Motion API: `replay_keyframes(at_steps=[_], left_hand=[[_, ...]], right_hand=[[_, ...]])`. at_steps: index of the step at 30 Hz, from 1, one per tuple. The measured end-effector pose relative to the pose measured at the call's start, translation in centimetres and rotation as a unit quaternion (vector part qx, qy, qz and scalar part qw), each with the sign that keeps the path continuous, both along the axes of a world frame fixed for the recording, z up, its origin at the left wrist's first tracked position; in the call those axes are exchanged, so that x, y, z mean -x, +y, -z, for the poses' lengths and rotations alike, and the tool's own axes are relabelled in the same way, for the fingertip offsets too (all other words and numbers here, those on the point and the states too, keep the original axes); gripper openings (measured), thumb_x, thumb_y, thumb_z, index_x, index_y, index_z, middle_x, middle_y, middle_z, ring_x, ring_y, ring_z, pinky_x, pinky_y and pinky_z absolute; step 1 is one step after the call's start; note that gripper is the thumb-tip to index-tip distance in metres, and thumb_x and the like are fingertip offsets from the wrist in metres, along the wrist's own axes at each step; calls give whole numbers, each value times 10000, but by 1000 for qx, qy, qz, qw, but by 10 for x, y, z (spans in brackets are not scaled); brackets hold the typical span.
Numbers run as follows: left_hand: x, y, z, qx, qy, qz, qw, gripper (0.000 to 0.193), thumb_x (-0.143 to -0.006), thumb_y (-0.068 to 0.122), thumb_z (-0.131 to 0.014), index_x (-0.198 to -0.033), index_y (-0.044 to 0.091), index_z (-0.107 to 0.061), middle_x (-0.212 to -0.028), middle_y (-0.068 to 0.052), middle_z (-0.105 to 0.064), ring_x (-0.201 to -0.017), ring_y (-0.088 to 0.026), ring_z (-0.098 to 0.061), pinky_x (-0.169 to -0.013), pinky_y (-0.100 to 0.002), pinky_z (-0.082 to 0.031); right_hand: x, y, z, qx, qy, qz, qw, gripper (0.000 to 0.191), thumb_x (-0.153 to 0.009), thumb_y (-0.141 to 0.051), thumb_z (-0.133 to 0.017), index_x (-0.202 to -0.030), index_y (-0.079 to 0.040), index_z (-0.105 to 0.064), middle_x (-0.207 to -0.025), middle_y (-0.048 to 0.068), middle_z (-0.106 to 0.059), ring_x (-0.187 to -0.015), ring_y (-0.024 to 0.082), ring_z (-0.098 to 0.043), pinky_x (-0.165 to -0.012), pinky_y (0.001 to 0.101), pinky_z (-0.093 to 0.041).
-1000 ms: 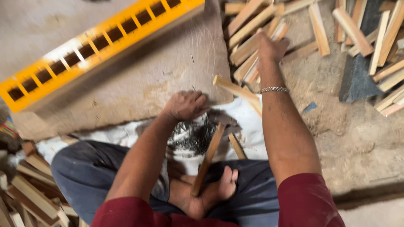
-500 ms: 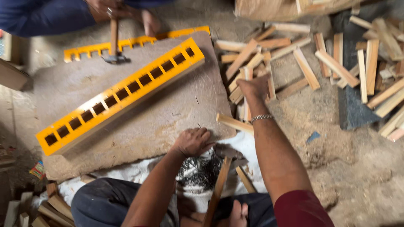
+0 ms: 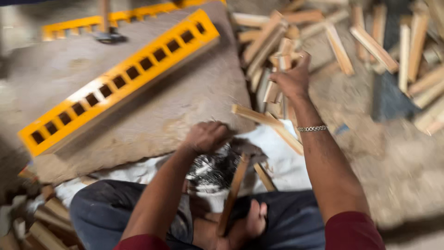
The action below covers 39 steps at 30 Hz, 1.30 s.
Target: The person sits cross-legged on the floor and repeatedly hammers nails into small wooden blocks using a hammer. They pick up blocks from a pile, position them on a stone slab, and drive nails into them one by one.
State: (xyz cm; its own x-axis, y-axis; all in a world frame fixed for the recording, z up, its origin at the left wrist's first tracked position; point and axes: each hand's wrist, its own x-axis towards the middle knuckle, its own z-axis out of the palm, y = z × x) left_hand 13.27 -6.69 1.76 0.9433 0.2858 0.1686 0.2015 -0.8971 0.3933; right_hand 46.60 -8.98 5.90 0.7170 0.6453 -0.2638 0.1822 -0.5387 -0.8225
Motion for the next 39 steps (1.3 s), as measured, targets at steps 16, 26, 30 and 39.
replay_keyframes(at_steps=[16, 26, 30, 39], left_hand=[[-2, -1, 1, -27, 141, -7, 990, 459, -989, 559, -534, -1057, 113, -619, -1039, -118, -686, -840, -245, -717, -690, -441, -615], [3, 0, 2, -19, 12, -10, 1000, 372, -1015, 489, -565, -1043, 120, -609, -1005, -94, -697, -821, -261, -721, -677, -430, -606], [1, 1, 6, -18, 33, 4, 999, 372, -1026, 481, -548, -1040, 113, -592, -966, -100, -690, -772, -229, -711, -630, -414, -604], [0, 0, 4, -14, 2, 5, 1000, 360, -1039, 464, -565, -1082, 107, -590, -929, -87, -680, -755, -227, -706, -620, -413, -601]], right_hand=[[-248, -115, -156, 242, -314, 10, 918, 760, -833, -227, -802, -1473, -85, -418, -1158, 112, -693, -932, 229, -705, -758, 365, -580], [-51, -4, 21, 223, -242, -152, 932, 971, -827, -307, -888, -1580, -133, -302, -1419, 247, -475, -1245, 411, -539, -990, 506, -487], [-34, 12, 7, 252, -197, -103, 942, 1148, -763, -288, -923, -1604, -132, -157, -1459, 249, -404, -1283, 428, -476, -1028, 521, -443], [-13, -9, 3, 106, 183, -18, 977, 741, -832, -45, -758, -1427, 163, -368, -1097, 242, -650, -995, 341, -725, -897, 446, -613]])
